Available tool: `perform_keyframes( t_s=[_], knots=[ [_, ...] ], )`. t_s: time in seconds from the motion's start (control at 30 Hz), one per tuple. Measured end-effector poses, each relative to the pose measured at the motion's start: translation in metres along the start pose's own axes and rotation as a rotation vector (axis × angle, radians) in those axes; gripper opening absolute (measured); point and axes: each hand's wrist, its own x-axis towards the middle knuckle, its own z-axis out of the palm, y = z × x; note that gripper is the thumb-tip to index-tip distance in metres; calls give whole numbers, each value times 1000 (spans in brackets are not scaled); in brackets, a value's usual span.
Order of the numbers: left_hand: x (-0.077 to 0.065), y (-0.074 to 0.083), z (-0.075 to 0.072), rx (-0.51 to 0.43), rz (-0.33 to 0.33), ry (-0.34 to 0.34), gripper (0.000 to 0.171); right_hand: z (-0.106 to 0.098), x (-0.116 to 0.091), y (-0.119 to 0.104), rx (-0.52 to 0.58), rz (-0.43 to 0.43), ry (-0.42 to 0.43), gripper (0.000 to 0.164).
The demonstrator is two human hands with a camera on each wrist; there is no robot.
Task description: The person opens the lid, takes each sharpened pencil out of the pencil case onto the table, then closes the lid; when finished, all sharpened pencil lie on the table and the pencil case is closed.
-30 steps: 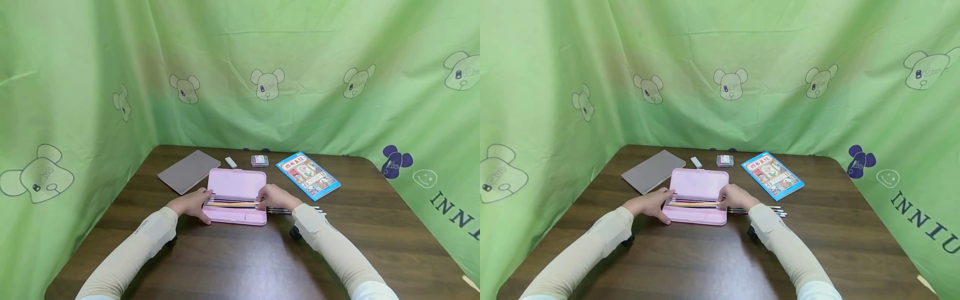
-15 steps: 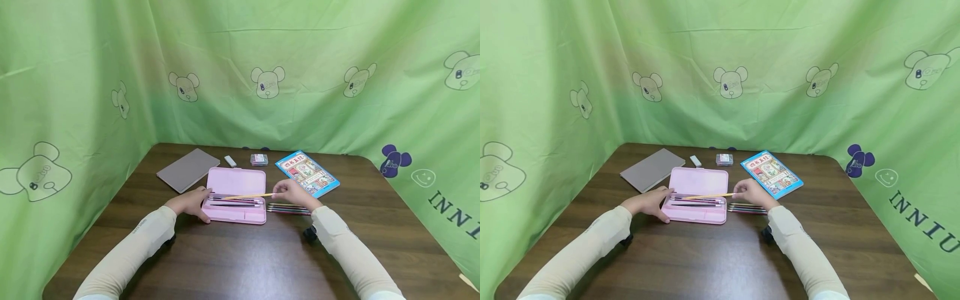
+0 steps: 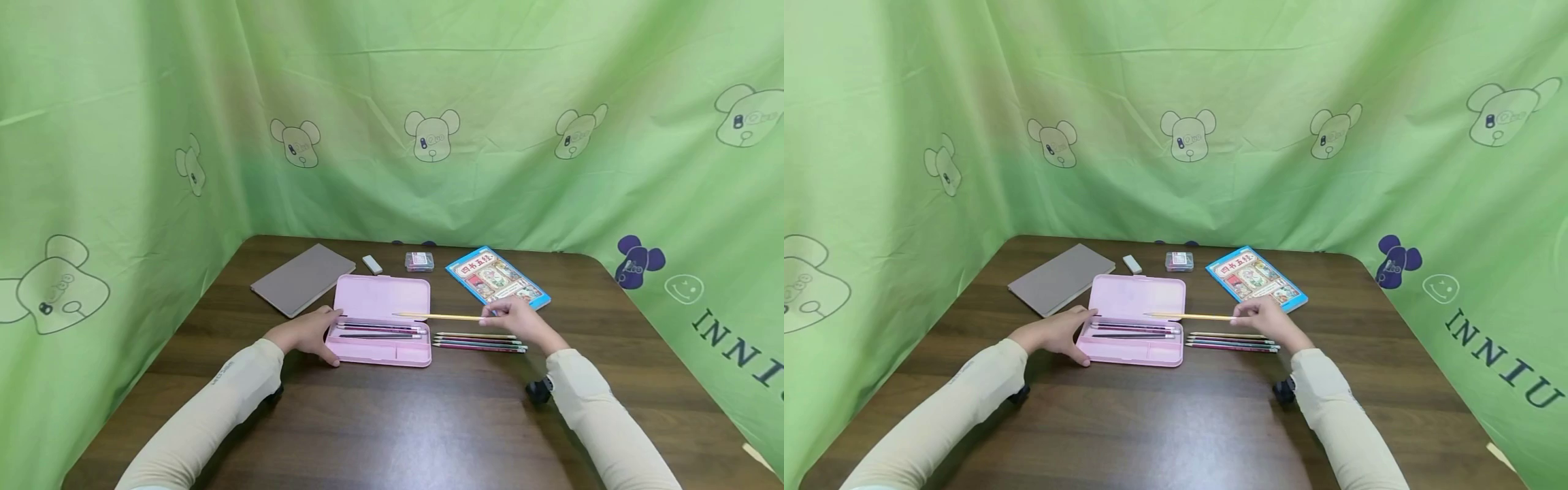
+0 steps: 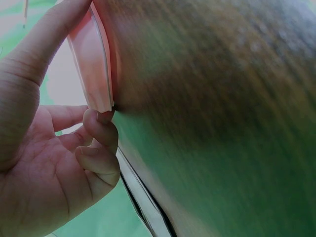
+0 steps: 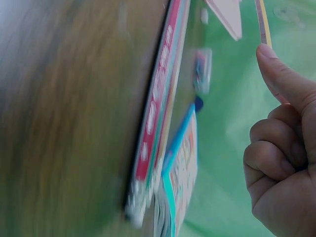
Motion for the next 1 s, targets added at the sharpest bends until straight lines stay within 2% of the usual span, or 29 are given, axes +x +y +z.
perform_keyframes(
  t_s=[0.1, 0.23, 0.4, 0.5, 0.63, 0.77, 1.0],
  knots=[
    [0, -1, 1, 5, -4, -1, 106, -9, -9, 10, -6, -50, 49, 10],
    [0, -2, 1, 6, -8, 4, 107, -21, -21, 19, -6, -13, 70, 13],
    [0, -3, 1, 6, 9, 9, 107, -33, -37, 27, -19, 104, 20, 14],
    [-1, -4, 1, 8, 7, 7, 107, -38, -46, 31, -16, 136, -1, 12],
    [-1, -4, 1, 16, -3, 9, 107, -42, -54, 36, -17, 122, -18, 11],
    [-2, -3, 1, 10, -11, 7, 107, -42, -59, 43, -5, 116, -78, 13],
    [1, -2, 2, 16, 1, 1, 107, -35, -59, 49, -18, 110, -137, 16]
  ],
)
